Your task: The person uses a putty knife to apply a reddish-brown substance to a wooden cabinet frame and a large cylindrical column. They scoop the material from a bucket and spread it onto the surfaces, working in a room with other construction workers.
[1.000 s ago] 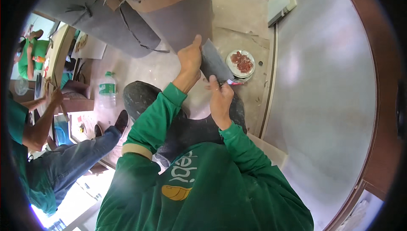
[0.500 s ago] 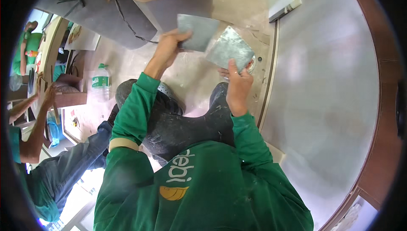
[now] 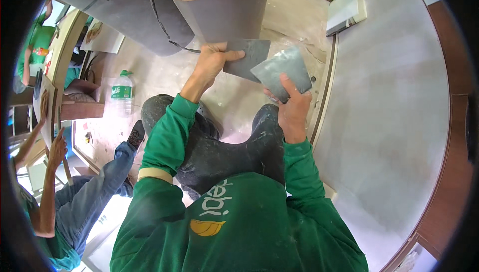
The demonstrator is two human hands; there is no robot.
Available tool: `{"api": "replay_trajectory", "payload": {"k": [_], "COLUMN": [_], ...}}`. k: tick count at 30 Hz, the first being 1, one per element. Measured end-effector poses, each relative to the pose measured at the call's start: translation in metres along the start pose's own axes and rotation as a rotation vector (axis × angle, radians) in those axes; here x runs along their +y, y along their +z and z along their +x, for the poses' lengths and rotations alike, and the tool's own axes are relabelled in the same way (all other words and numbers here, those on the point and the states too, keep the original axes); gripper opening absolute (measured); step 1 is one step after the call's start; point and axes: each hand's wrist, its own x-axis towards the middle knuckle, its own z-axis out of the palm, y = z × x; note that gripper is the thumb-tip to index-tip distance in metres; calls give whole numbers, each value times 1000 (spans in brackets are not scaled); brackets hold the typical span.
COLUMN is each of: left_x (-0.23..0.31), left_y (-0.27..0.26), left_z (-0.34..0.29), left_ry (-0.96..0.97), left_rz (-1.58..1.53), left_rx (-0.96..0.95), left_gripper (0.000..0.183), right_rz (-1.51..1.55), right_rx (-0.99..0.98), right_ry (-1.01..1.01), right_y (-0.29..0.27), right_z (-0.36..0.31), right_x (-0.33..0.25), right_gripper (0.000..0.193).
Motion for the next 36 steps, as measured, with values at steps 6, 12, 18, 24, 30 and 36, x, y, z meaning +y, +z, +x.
{"api": "replay_trajectory", "payload": {"k": [6, 12, 18, 24, 30, 36], "left_x": [-12, -13, -21, -10, 13, 13], "left_y": [10, 22, 21, 22, 17, -13], "left_z": [6, -5, 0, -9, -13, 9], "left_ry": [56, 92, 437, 354, 221, 41], "left_rz": [-230, -119, 344, 456, 445, -119], "left_rx": [9, 15, 19, -124, -483, 149], "left_gripper": [19, 20, 11, 13, 16, 22], "right_rz": [-136, -165, -291, -258, -427, -248], "right_rx": [-67, -10, 32, -24, -217, 22], "right_ry": [-50, -53, -139, -153, -134, -363], "right_y": [9, 22, 28, 16, -2, 0], "right_z": [2, 5, 8, 14, 29, 33], "right_x": [11, 23, 8, -1, -28, -39], "right_gripper": [23, 22, 19, 21, 24, 29]}}
